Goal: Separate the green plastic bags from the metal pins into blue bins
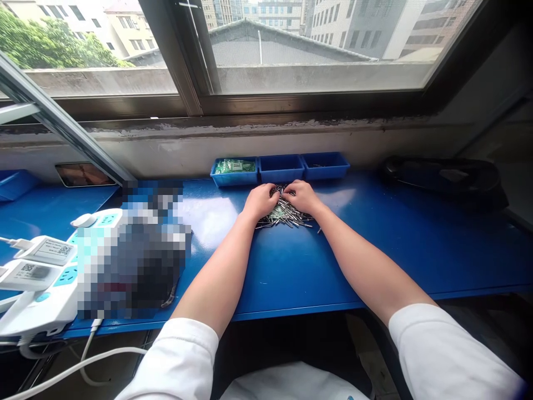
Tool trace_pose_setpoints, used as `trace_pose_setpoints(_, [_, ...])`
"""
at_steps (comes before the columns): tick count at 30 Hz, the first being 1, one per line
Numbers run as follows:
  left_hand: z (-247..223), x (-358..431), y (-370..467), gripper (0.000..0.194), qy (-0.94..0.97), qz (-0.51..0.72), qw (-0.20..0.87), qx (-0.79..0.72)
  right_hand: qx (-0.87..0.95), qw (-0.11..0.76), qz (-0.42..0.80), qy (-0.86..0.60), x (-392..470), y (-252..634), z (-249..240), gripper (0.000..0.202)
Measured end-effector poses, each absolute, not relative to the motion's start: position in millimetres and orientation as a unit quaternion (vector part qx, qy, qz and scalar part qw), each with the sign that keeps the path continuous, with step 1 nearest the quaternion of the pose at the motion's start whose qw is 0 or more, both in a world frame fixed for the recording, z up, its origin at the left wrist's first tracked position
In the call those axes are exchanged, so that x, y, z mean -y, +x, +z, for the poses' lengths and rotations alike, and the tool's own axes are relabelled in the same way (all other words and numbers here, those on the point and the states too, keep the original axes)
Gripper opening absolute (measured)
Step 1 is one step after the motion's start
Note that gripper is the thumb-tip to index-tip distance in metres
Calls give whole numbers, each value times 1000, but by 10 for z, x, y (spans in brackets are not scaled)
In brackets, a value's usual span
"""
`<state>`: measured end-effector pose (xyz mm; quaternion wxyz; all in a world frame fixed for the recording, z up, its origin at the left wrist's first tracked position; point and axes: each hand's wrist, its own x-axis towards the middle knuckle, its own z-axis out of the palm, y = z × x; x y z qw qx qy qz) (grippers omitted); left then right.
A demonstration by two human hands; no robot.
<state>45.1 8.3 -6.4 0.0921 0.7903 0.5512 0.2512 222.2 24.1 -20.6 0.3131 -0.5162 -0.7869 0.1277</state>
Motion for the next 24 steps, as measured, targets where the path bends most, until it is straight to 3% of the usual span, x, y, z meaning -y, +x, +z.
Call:
trace_pose_setpoints(7, [-80,-89,442,34,794,275,90,-535,760,370,157,-510,-223,2228,-158,12])
trace_pose_setpoints(15, [-40,-36,466,30,833,302,55,-460,743,458,67,-483,-192,2197,-85,23])
trace_pose_setpoints(24, [-22,-17,492,25,811,319,63,-486,733,417,89,-530,-94,2147,23,54])
